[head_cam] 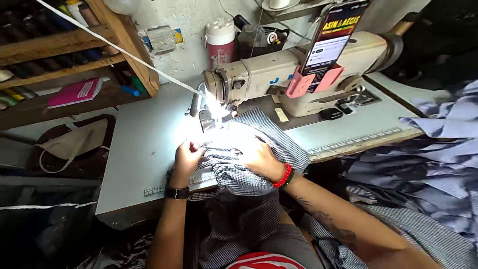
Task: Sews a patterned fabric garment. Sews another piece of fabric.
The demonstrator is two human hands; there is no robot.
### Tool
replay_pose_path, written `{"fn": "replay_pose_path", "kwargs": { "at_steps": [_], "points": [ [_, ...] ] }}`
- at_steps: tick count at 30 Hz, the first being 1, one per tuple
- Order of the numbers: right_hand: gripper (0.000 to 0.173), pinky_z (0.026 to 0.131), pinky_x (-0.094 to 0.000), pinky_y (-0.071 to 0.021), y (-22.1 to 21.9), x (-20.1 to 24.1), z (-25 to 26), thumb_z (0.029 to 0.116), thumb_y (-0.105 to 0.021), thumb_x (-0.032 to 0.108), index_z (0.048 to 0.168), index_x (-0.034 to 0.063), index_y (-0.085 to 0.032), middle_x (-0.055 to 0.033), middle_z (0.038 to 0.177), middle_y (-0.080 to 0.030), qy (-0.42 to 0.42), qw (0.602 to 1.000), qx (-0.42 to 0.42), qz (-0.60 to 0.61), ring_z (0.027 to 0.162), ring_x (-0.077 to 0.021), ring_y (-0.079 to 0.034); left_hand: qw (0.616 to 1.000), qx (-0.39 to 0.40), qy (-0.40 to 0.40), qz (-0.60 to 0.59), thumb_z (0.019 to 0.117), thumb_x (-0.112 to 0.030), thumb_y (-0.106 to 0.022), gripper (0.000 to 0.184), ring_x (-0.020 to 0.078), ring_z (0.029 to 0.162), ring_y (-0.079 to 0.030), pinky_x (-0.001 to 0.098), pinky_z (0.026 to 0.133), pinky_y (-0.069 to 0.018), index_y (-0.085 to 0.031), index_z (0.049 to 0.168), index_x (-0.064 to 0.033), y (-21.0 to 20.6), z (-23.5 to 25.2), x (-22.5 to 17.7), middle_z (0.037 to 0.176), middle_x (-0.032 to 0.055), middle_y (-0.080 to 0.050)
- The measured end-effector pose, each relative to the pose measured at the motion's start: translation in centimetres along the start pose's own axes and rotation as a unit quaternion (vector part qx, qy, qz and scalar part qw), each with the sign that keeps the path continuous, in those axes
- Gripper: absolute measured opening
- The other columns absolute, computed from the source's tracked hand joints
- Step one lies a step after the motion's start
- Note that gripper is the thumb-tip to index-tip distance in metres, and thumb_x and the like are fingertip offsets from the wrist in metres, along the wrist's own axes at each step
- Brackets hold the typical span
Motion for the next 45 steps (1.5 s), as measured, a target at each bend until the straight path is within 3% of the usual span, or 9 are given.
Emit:
{"fn": "replay_pose_path", "kwargs": {
  "at_steps": [9,13,18,23,27,30,34,38,45],
  "points": [
    [0.03,0.066,-0.0571,-0.0573,1.2,1.1,-2.6,0.0926,-0.06,0.027,0.115,0.0132,-0.076,-0.0174,0.116,-0.072,-0.053,0.997,-0.002,-0.05,0.101,-0.0428,-0.07,0.994,0.044,-0.01,0.104,0.0852,-0.01,-0.078,0.043,0.0231,0.077,-0.065,0.0434,0.075,-0.0567,-0.063,0.124,-0.0009,-0.6,0.7,0.3,0.089,0.0127,-0.067],
    [0.034,0.073,-0.0598,-0.0582,1.9,-0.4,-3.5,0.0933,-0.061,0.029,0.12,0.0119,-0.075,-0.02,0.122,-0.071,-0.078,0.995,0.029,-0.05,0.116,-0.0471,-0.065,0.979,0.114,-0.016,0.166,0.0891,-0.027,-0.078,0.024,0.0189,0.064,-0.058,0.0422,0.064,-0.0513,-0.071,0.095,-0.0049,-1.3,3.0,0.7,0.071,0.006,-0.061],
    [0.03,0.073,-0.059,-0.0582,2.5,-0.3,-3.3,0.0921,-0.064,0.027,0.114,0.0106,-0.076,-0.0191,0.114,-0.073,-0.071,0.995,0.031,-0.056,0.115,-0.0461,-0.066,0.962,0.112,0.006,0.248,0.0848,-0.038,-0.082,0.033,0.031,0.096,-0.063,0.0589,0.087,-0.044,-0.068,0.08,-0.0086,-1.4,4.2,1.0,0.09,0.0116,-0.066],
    [0.033,0.072,-0.0598,-0.0572,3.7,-0.1,-0.8,0.0974,-0.062,0.039,0.104,0.0102,-0.076,-0.0162,0.103,-0.074,-0.05,0.997,0.033,-0.047,0.104,-0.0419,-0.07,0.961,0.088,-0.049,0.257,0.0872,-0.028,-0.078,0.023,0.0296,0.098,-0.064,0.0571,0.093,-0.0427,-0.07,0.093,-0.007,-1.5,4.1,0.2,0.095,0.0113,-0.069],
    [0.019,0.069,-0.0563,-0.0558,3.1,2.3,2.0,0.0846,-0.069,0.016,0.101,0.009,-0.076,-0.0137,0.089,-0.072,0.046,0.999,-0.001,0.024,0.087,-0.036,-0.071,0.941,0.022,-0.166,0.293,0.0905,-0.012,-0.073,0.006,0.0289,0.097,-0.067,0.0549,0.097,-0.0441,-0.074,0.095,-0.0085,-1.9,3.5,-1.9,0.092,0.0093,-0.072],
    [0.034,0.074,-0.0547,-0.0592,1.1,3.7,1.0,0.0915,-0.065,0.021,0.124,0.0192,-0.073,-0.01,0.112,-0.073,0.098,0.994,0.026,0.04,0.097,-0.0313,-0.072,0.91,0.067,-0.202,0.356,0.0997,-0.027,-0.063,0.02,0.0318,0.105,-0.065,0.0577,0.099,-0.0436,-0.079,0.098,-0.0138,-2.7,0.6,-3.0,0.101,0.0074,-0.074],
    [0.019,0.061,-0.0556,-0.0539,2.8,1.9,1.5,0.093,-0.06,0.02,0.096,0.0095,-0.076,-0.0127,0.079,-0.07,0.016,0.996,0.025,0.087,0.075,-0.0335,-0.071,0.881,0.178,-0.15,0.411,0.1029,-0.063,-0.039,0.063,0.0343,0.138,-0.05,0.0675,0.105,-0.0334,-0.061,0.143,-0.0201,-2.9,-3.2,-1.7,0.149,0.0005,-0.059],
    [0.024,0.078,-0.0564,-0.0582,1.3,-1.6,1.3,0.099,-0.061,0.025,0.116,0.014,-0.073,-0.0112,0.114,-0.072,-0.004,0.999,0.037,0.027,0.099,-0.0322,-0.071,0.872,0.129,-0.182,0.435,0.1014,-0.069,-0.032,0.067,0.0297,0.138,-0.05,0.0644,0.109,-0.0299,-0.062,0.142,-0.0244,-2.0,-3.5,-0.5,0.146,-0.0033,-0.061],
    [0.026,0.071,-0.0617,-0.056,2.0,-4.0,-0.4,0.1015,-0.06,0.031,0.115,0.0131,-0.074,-0.0148,0.096,-0.074,-0.079,0.994,0.058,0.04,0.087,-0.037,-0.072,0.879,0.152,-0.195,0.407,0.0973,-0.076,-0.032,0.074,0.0289,0.138,-0.05,0.0667,0.113,-0.0252,-0.067,0.135,-0.0227,-2.1,-1.8,-0.7,0.144,-0.0018,-0.062]
  ]
}}
Point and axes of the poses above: each hand's wrist, its own z-axis towards the middle knuckle, its own y-axis out of the back of the hand, x = y × z, the point moved 8 cm from there along z, towards the middle knuckle
